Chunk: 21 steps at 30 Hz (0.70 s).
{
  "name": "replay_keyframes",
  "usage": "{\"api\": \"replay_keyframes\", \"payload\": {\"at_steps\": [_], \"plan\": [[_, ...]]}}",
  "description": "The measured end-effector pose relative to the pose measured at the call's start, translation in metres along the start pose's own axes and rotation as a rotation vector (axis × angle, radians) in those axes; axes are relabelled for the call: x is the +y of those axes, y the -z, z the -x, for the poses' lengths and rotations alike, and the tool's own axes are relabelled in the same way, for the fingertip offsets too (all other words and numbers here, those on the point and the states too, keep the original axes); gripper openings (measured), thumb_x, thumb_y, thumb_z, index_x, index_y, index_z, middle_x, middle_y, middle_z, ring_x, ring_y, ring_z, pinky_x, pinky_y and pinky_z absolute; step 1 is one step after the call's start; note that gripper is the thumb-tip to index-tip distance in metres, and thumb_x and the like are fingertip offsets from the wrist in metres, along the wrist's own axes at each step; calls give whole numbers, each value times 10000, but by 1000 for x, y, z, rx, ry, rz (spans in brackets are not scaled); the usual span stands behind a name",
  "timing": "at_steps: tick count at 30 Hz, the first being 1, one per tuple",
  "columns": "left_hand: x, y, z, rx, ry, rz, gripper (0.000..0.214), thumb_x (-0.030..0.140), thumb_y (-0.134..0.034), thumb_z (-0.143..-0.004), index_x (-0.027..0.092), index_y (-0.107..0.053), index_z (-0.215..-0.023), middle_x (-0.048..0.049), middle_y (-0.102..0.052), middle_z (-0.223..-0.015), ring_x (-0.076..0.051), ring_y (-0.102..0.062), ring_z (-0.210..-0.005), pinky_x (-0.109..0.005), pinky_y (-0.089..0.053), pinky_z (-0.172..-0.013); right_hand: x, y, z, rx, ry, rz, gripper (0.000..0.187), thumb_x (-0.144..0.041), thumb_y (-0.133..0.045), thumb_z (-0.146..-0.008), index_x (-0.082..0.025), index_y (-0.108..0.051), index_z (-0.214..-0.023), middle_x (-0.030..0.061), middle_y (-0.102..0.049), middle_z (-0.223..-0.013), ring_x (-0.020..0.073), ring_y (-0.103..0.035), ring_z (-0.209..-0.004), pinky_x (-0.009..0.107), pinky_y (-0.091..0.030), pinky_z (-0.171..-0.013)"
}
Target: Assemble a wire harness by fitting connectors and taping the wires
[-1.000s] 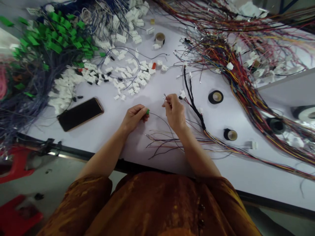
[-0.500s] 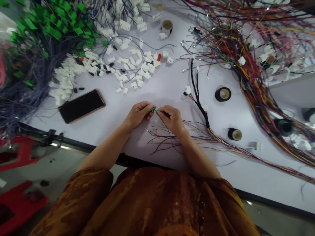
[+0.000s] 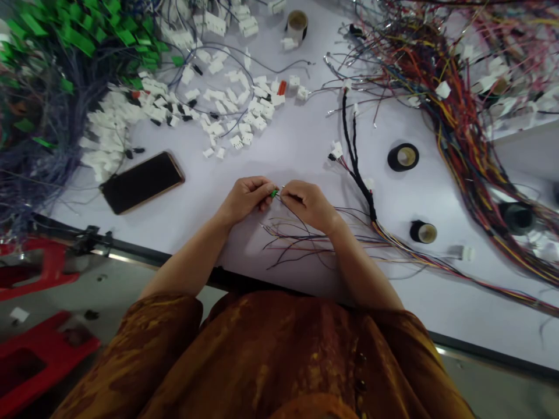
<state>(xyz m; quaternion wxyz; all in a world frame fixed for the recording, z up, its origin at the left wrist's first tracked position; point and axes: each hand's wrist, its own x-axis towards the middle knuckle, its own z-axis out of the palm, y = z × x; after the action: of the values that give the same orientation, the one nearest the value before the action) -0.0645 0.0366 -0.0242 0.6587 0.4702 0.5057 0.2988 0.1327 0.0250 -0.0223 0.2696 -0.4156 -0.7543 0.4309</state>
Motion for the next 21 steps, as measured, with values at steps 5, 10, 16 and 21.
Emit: {"api": "replay_keyframes", "payload": {"at_steps": [5,10,16,21], "plan": [[4,-5,5,-24,-17,-107,243,342,-681,-842,139,-657,-710,20,-555,-506,-65,-475,-421,-186,-375,-419,-4,6,6,-60,-59,105,221,-207,-476,-946,-196,-522,-730,-5,-521,-762,124,-472,-735,259,-369,-709],[4,-3,5,-146,77,-44,233,333,-665,-856,145,-654,-719,12,-579,-550,-65,-483,-432,-190,-392,-424,-6,5,6,-119,-15,51,234,-196,-486,-941,-197,-510,-709,-19,-504,-718,116,-449,-690,265,-357,-685],[-2,-7,5,-4,30,73,151,289,-681,-856,182,-580,-823,36,-583,-572,-67,-506,-438,-185,-409,-436,-3,-16,7,229,-99,42,131,-246,-545,-938,-216,-545,-810,2,-550,-791,141,-497,-744,293,-405,-720],[-4,-10,5,31,30,92,198,283,-672,-863,185,-537,-757,31,-592,-584,-61,-503,-429,-186,-414,-427,0,-19,12,287,-37,-38,194,-223,-507,-950,-220,-519,-756,-4,-529,-732,136,-486,-697,303,-420,-696]]}}
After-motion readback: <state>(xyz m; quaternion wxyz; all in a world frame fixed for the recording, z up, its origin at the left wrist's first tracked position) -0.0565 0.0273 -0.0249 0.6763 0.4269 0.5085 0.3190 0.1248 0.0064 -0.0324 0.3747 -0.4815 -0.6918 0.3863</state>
